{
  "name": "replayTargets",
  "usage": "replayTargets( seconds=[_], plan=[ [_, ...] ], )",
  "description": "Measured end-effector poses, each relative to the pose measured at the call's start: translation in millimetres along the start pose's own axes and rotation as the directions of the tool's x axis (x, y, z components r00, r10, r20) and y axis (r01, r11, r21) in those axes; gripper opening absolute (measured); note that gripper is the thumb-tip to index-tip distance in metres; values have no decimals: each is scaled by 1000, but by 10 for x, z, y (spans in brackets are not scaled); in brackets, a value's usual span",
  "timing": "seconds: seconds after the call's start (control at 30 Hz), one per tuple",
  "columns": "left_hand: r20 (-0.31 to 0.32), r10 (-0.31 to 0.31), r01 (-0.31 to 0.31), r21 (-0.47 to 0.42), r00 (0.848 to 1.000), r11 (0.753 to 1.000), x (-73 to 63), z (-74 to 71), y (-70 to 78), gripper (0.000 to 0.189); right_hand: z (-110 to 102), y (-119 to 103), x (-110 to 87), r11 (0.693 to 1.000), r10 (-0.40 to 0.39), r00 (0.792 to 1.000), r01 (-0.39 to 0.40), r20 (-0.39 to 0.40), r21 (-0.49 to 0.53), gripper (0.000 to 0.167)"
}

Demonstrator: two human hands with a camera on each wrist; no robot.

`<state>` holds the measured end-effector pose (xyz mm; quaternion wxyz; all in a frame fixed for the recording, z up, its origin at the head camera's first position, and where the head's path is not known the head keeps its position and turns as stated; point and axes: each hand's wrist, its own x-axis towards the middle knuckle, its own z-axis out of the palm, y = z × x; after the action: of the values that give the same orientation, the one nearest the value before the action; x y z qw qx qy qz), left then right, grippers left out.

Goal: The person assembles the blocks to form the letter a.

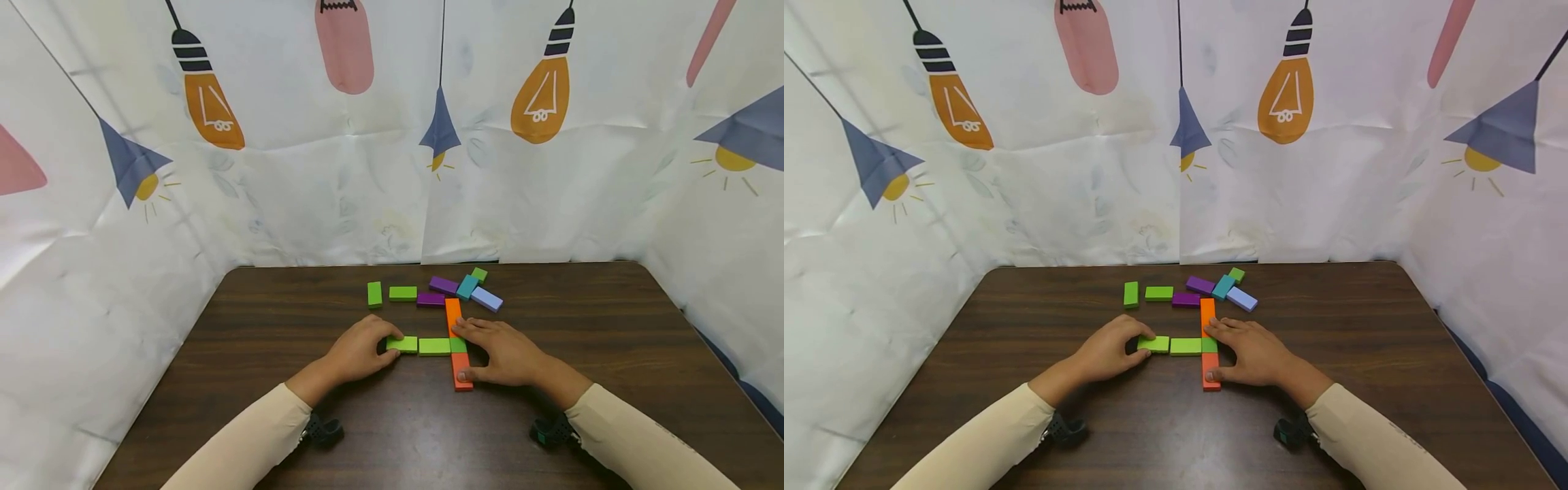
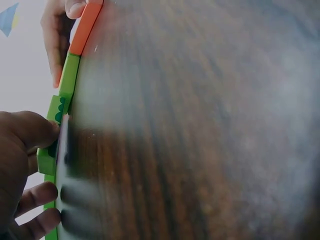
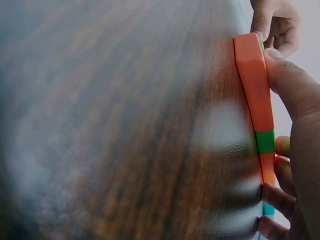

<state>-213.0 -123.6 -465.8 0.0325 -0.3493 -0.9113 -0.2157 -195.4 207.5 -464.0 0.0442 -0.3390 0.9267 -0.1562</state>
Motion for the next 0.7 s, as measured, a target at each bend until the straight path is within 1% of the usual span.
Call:
replayTargets(
  seconds=[0.17, 0.43, 0.7],
  plan=[
    [21, -15, 15, 17, 1000, 1000, 7, -1, 16, 23, 15, 8, -1, 1000, 1, 1000, -1, 2, 1, 92],
    [35, -27, 26, 33, 999, 999, 16, 8, 20, 25, 6, 15, -6, 1000, -3, 1000, 3, -4, -7, 92],
    [23, -12, 11, 17, 1000, 1000, 3, 5, 32, 26, 18, 17, -3, 1000, -3, 1000, 3, -3, -4, 92]
  ],
)
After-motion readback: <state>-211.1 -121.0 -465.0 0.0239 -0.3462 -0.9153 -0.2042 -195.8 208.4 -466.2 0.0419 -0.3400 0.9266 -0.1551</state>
